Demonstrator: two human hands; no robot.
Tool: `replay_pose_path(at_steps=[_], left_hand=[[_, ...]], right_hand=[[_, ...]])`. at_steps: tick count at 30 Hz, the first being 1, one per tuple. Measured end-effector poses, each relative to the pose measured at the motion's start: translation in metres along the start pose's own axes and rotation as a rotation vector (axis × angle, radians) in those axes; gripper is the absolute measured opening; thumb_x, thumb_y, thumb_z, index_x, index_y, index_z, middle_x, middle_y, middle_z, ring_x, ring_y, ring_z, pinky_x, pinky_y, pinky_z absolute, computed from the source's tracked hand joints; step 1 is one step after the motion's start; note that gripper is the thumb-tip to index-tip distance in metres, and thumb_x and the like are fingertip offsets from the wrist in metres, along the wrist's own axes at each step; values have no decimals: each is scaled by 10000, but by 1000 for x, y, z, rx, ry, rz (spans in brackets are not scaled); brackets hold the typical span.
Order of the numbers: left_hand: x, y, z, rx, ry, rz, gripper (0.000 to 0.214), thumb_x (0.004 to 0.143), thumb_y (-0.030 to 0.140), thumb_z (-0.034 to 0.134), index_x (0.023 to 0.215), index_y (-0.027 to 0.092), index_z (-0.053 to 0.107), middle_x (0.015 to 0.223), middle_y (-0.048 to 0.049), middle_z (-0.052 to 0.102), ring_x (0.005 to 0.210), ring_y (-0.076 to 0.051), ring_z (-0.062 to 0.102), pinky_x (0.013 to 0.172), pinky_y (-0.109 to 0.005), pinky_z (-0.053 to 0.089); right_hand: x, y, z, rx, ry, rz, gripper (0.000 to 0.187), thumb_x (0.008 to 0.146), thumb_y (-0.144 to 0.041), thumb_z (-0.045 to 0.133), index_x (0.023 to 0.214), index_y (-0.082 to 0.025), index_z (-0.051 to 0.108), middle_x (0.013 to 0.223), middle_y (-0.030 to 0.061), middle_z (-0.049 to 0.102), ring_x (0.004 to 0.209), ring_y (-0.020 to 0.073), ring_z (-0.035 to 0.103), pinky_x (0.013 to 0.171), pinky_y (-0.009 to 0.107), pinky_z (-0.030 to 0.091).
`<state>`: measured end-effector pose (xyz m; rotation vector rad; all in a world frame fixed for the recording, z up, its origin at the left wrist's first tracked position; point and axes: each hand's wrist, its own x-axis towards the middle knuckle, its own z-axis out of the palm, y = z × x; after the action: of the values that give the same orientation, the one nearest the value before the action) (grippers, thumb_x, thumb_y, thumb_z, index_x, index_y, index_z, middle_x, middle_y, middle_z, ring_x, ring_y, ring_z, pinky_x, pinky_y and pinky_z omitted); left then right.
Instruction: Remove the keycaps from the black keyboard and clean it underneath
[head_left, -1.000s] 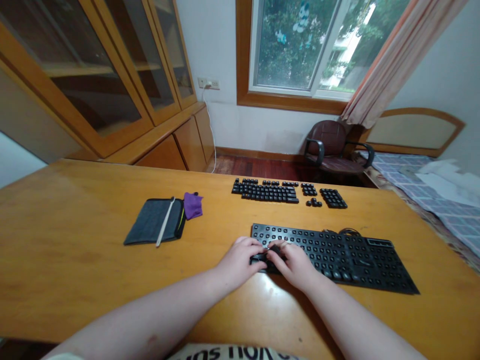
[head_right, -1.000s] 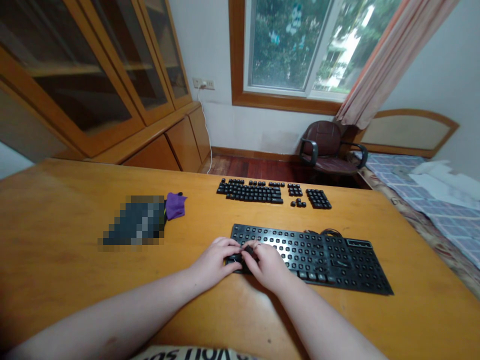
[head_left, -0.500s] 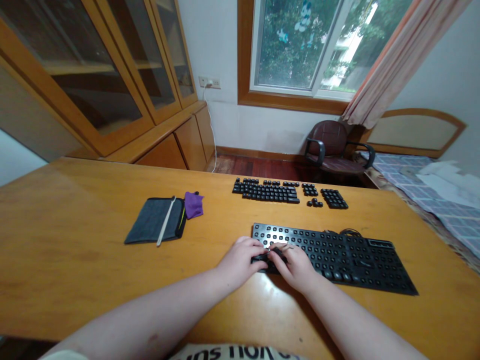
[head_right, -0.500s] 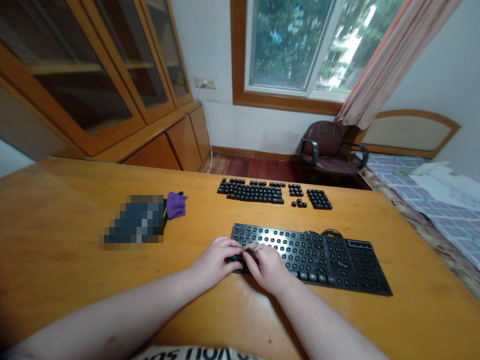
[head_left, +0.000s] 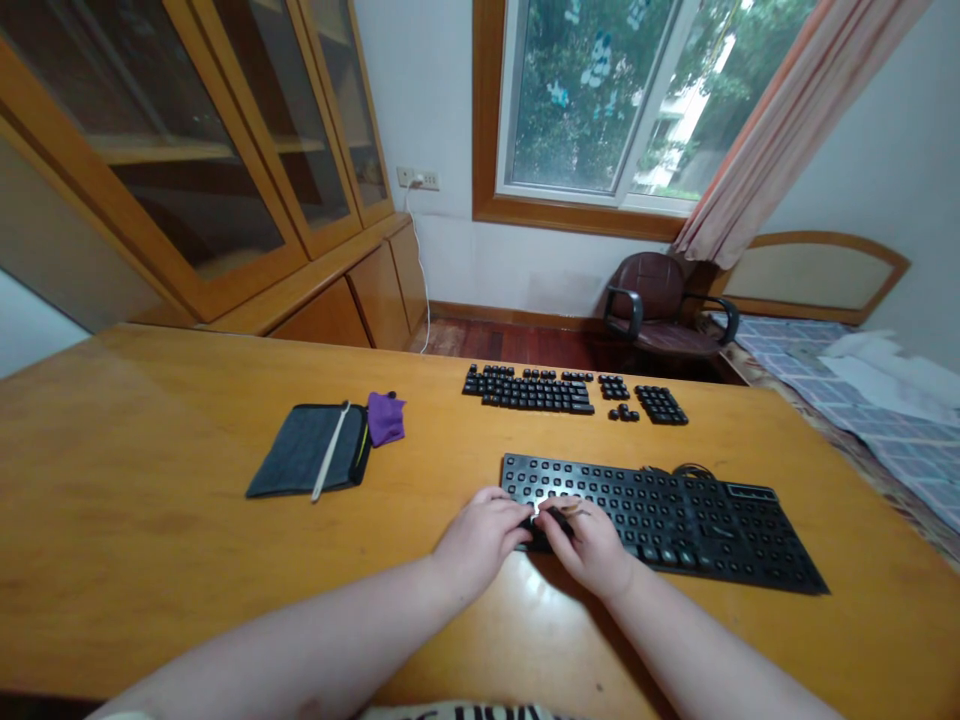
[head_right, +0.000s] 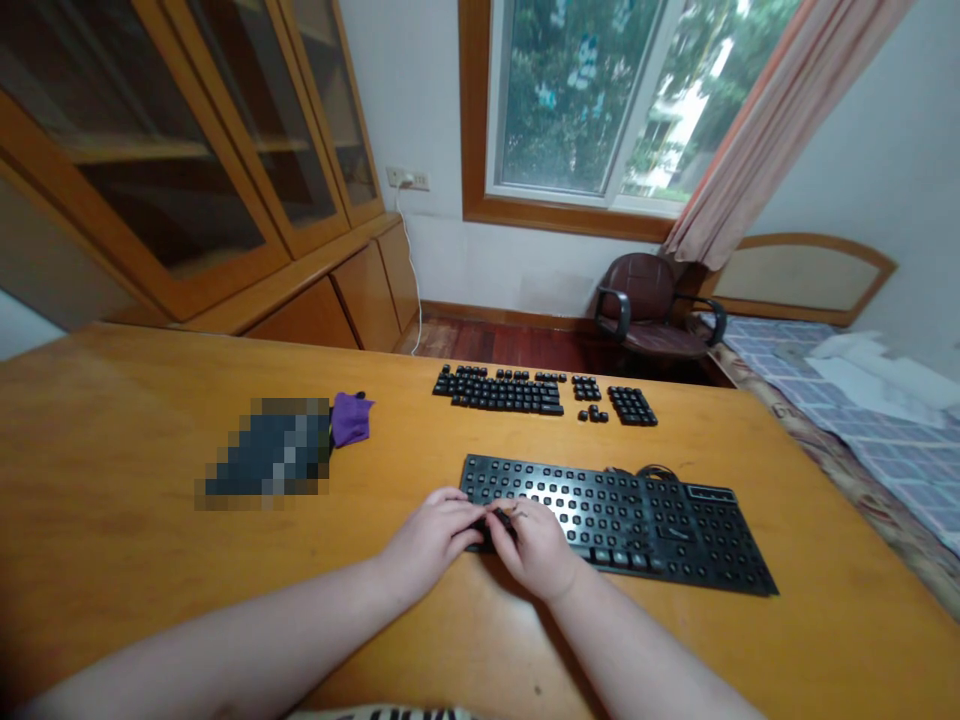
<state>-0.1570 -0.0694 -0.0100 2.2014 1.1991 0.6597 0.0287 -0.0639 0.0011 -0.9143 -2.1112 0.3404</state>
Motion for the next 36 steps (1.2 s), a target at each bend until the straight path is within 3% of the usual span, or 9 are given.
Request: replay_pose_path(at_steps=[9, 16, 21, 25, 29, 32, 36], left_hand=[[3, -2, -5, -38, 38, -38, 310, 791, 264, 642, 1101, 247, 633, 994, -39, 675, 956, -210, 553, 880, -364, 436], [5, -2, -11, -80, 44, -111, 248, 766, 209, 653, 1013, 238, 667, 981, -28, 672, 954, -199, 569, 883, -341, 439], [8, -3, -13, -129, 83, -195, 288, 733, 201, 685, 1019, 229, 661, 946, -29, 684, 923, -202, 593, 852, -336, 465], [9, -6, -11, -242, 127, -259, 260, 745, 206, 669, 1004, 232, 660, 973, -18, 681, 905, -182, 619, 848, -314, 489], [11, -7, -12, -298, 144, -323, 259, 709, 184, 697, 964, 225, 677, 924, -16, 685, 830, -165, 640, 783, -275, 519], [13, -5, -23, -202, 117, -251, 239, 713, 196, 700, 948, 231, 693, 906, -16, 689, 835, -162, 639, 786, -262, 510], [21, -8, -56, 69, 85, -162, 196, 786, 264, 627, 969, 236, 693, 914, -22, 699, 837, -172, 638, 781, -273, 497]], right_hand=[[2, 1, 0, 0, 10, 99, 147, 883, -203, 449, 870, -209, 595, 801, 54, 698, 753, 163, 671, 711, 279, 541], [2, 3, -2, 11, 30, 175, 144, 875, -217, 472, 816, -206, 604, 820, 54, 701, 766, 170, 678, 708, 270, 542], [-2, 7, -3, 88, 118, 300, 162, 875, -267, 484, 809, -203, 617, 809, 62, 700, 698, 174, 681, 664, 278, 555], [-5, 9, -3, 268, 222, 446, 163, 880, -312, 491, 921, -190, 591, 732, 55, 701, 640, 181, 685, 621, 287, 572], [-5, 9, -3, 358, 304, 483, 171, 875, -334, 507, 925, -188, 581, 704, 43, 707, 608, 178, 686, 600, 288, 579], [-4, 8, -4, 389, 328, 483, 171, 871, -338, 516, 920, -189, 584, 699, 42, 709, 600, 177, 686, 601, 289, 581], [-4, 9, -4, 413, 333, 488, 166, 867, -341, 522, 913, -192, 580, 686, 39, 706, 592, 180, 685, 592, 288, 580]])
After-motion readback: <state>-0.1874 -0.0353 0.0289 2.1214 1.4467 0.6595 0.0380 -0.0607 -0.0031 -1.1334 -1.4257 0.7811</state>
